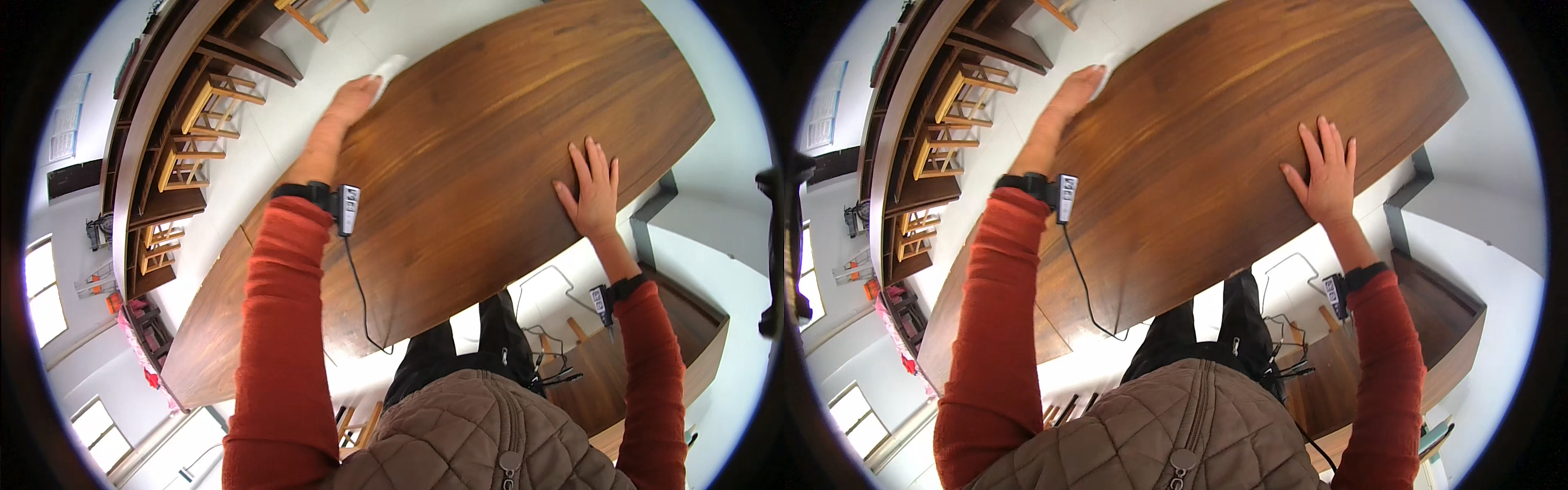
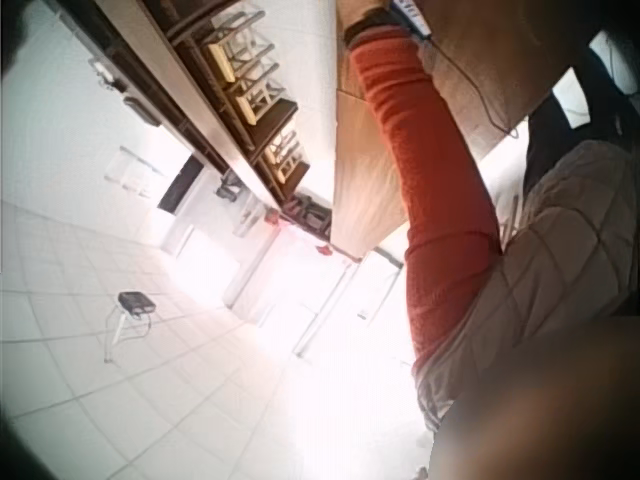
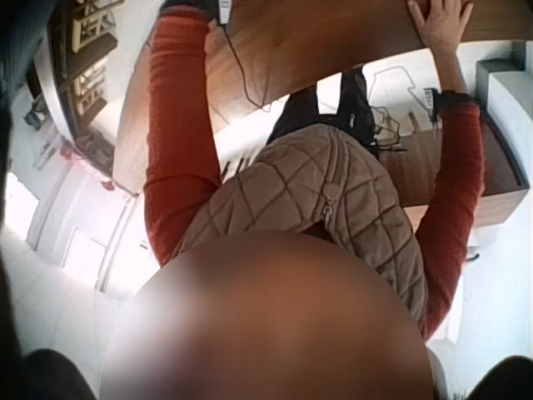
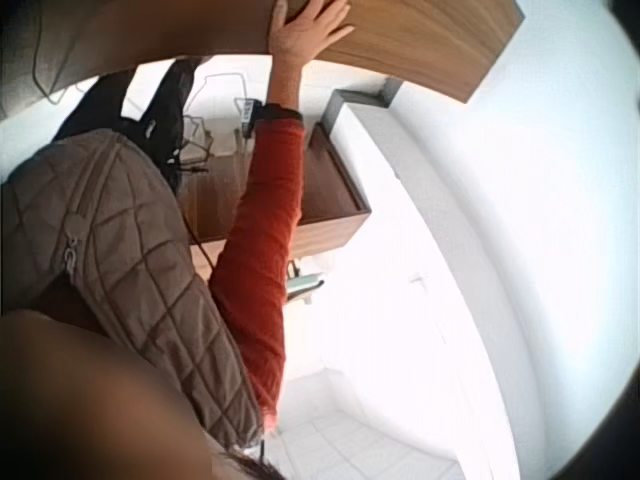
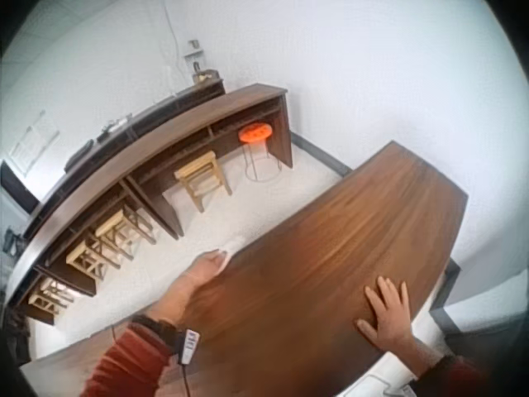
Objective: The person wipes a large wooden table with a white cloth, moving systematically across the surface and along the edges. The person uses both hands to stabilize and wipe the table, covering the entire top area.
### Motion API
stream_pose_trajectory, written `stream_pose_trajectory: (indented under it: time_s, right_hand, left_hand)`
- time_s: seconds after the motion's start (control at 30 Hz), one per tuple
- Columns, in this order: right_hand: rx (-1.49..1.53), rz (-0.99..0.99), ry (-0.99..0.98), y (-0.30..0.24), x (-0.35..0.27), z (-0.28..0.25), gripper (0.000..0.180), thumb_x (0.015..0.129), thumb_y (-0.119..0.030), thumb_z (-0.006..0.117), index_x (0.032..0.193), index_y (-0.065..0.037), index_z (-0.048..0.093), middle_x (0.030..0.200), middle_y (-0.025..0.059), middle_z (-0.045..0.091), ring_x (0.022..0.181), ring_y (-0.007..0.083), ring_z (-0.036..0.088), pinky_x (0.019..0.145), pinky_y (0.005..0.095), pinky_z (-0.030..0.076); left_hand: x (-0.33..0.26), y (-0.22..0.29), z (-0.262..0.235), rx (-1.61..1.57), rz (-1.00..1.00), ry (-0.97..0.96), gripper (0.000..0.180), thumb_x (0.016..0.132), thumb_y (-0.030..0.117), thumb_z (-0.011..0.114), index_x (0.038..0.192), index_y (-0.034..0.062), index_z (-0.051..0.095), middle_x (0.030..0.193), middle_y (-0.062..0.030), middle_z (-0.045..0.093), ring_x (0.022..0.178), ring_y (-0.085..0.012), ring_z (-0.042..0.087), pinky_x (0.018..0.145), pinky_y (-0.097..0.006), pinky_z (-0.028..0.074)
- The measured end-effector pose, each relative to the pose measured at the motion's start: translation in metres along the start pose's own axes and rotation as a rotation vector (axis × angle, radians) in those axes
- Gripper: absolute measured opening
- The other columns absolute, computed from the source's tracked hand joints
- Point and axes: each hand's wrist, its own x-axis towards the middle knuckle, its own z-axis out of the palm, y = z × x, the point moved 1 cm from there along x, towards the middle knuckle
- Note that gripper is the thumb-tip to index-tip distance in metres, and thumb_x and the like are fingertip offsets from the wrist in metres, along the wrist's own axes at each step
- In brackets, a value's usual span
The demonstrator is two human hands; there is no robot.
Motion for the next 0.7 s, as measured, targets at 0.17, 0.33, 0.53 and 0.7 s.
stream_pose_trajectory:
  time_s: [0.17, 0.33, 0.53, 0.7]
  right_hand:
    - [-0.027, 0.028, -0.059, 0.0, 0.0, -0.006, 0.069, 0.087, -0.046, 0.063, 0.144, -0.012, 0.043, 0.154, 0.0175, 0.031, 0.141, 0.0358, 0.03, 0.116, 0.057, 0.016]
    - [-0.021, 0.041, -0.095, -0.002, 0.001, -0.009, 0.07, 0.087, -0.047, 0.063, 0.144, -0.011, 0.043, 0.154, 0.0191, 0.03, 0.141, 0.0361, 0.03, 0.116, 0.0578, 0.014]
    - [0.014, 0.07, -0.133, -0.006, 0.003, -0.014, 0.072, 0.087, -0.049, 0.062, 0.144, -0.012, 0.042, 0.154, 0.0186, 0.029, 0.142, 0.0362, 0.027, 0.116, 0.0589, 0.012]
    - [0.031, 0.069, -0.146, -0.004, 0.001, -0.01, 0.072, 0.088, -0.052, 0.06, 0.145, -0.012, 0.041, 0.155, 0.018, 0.026, 0.143, 0.0351, 0.025, 0.117, 0.0588, 0.01]
  left_hand:
    - [-0.039, 0.009, 0.001, 0.128, -0.022, 0.08, 0.042, 0.1, 0.043, 0.046, 0.123, 0.0116, 0.061, 0.107, -0.0233, 0.066, 0.103, -0.0393, 0.061, 0.091, -0.04, 0.047]
    - [-0.107, -0.06, -0.043, 0.233, -0.286, 0.167, 0.046, 0.1, 0.043, 0.04, 0.114, 0.0071, 0.065, 0.111, -0.0234, 0.065, 0.106, -0.0429, 0.059, 0.093, -0.045, 0.046]
    - [-0.028, -0.033, -0.023, 0.261, -0.159, 0.009, 0.05, 0.1, 0.043, 0.039, 0.119, 0.0039, 0.063, 0.119, -0.0247, 0.062, 0.113, -0.0411, 0.056, 0.097, -0.043, 0.044]
    - [0.043, 0.076, 0.053, 0.05, 0.117, 0.096, 0.05, 0.099, 0.046, 0.044, 0.129, 0.0092, 0.058, 0.125, -0.0225, 0.061, 0.113, -0.0381, 0.058, 0.101, -0.041, 0.044]
